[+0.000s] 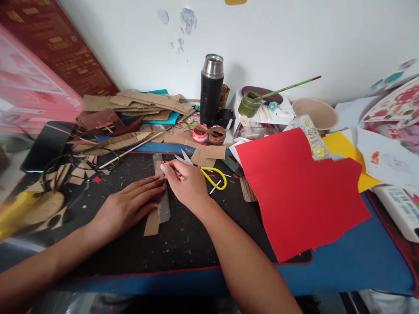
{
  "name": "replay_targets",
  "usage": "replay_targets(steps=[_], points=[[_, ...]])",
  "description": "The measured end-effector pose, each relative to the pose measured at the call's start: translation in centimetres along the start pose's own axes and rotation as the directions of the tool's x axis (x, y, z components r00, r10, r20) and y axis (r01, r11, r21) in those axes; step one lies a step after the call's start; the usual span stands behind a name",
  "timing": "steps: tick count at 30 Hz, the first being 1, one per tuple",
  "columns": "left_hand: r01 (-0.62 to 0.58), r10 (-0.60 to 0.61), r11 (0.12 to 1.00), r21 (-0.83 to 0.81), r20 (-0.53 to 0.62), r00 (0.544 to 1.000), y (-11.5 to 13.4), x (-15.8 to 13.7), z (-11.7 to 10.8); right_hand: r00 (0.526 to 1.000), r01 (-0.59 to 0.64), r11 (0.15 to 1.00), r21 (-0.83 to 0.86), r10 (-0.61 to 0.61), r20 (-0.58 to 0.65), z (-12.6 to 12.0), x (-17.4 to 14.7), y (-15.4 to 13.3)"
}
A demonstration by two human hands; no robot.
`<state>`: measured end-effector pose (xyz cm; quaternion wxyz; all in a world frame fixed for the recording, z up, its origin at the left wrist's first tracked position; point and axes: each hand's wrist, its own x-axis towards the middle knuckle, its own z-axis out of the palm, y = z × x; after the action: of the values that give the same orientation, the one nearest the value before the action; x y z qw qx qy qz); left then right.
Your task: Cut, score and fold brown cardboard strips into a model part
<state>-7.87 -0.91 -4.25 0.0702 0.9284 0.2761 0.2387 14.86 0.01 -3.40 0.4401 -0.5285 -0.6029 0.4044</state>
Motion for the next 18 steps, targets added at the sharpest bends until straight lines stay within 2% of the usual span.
replay_targets(steps=[9, 18], points=[[0.001, -0.001, 1.0, 0.011, -0.004, 1.0, 0.0, -0.1, 0.1, 0.997, 0.076, 0.991, -0.106, -0.078, -0.014, -0.3, -0.4, -0.8], [0.008, -0.008, 1.0, -0.004, 0.005, 1.0, 0.0, 0.0, -0.1, 0.997, 0.073, 0.982, -0.174, -0.077, -0.015, -0.5, -0.4, -1.1]])
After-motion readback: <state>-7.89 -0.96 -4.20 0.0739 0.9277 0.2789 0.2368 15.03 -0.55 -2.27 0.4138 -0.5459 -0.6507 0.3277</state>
